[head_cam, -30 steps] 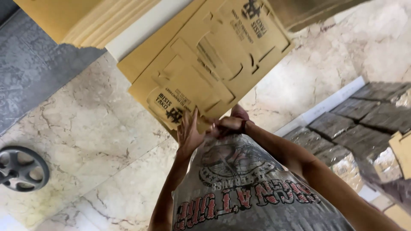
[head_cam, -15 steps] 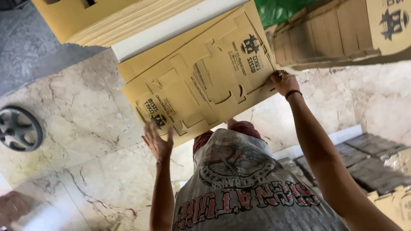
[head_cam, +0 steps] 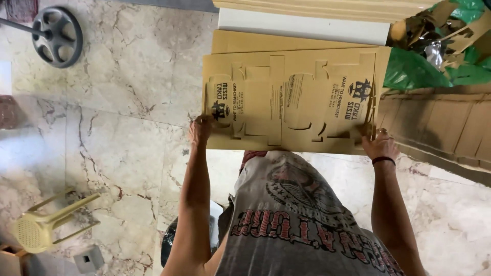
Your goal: Removing excess die-cut waste from cardboard sheets and stacking the finished pieces.
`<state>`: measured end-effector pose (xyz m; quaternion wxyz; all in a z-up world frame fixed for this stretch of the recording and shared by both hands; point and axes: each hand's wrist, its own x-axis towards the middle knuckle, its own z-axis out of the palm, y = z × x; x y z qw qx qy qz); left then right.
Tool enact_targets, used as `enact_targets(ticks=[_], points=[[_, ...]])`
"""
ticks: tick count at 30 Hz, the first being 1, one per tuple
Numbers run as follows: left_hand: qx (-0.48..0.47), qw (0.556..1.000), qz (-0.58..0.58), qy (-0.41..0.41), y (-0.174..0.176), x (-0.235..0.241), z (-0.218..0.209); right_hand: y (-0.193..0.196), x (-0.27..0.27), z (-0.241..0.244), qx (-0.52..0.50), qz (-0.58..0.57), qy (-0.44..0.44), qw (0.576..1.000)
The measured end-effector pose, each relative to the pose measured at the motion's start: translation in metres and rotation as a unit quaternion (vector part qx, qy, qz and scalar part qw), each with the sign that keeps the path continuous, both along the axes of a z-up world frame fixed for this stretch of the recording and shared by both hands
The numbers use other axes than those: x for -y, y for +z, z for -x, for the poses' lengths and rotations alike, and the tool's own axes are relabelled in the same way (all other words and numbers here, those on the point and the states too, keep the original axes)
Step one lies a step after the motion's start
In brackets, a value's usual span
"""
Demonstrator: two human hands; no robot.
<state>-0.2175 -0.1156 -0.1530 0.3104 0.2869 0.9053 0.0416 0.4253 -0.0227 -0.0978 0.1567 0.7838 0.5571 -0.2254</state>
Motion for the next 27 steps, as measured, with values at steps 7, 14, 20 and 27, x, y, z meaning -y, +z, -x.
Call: enact_targets(ticks=[7, 14, 20, 27], points=[[-0.024, 0.999, -0.027, -0.007, 0.06, -0.01, -0.017, 0.025, -0.02, -0.003, -0.119, -0.057, 0.024, 0.991], [0.232, 0.931, -0.279, 0.029, 0.096, -0.08, 0.024, 0.205, -0.085, 0.016, -0.364, -0.105, -0.144, 0.914], [0.172, 0.956, -0.237, -0.018, 0.212, -0.115, -0.012, 0.262, -0.114, -0.002, -0.437, -0.199, -0.155, 0.864], [0.159, 0.985, -0.02, -0.07, 0.131, -0.041, -0.044, 0.176, -0.036, -0.022, -0.317, -0.06, -0.145, 0.935]])
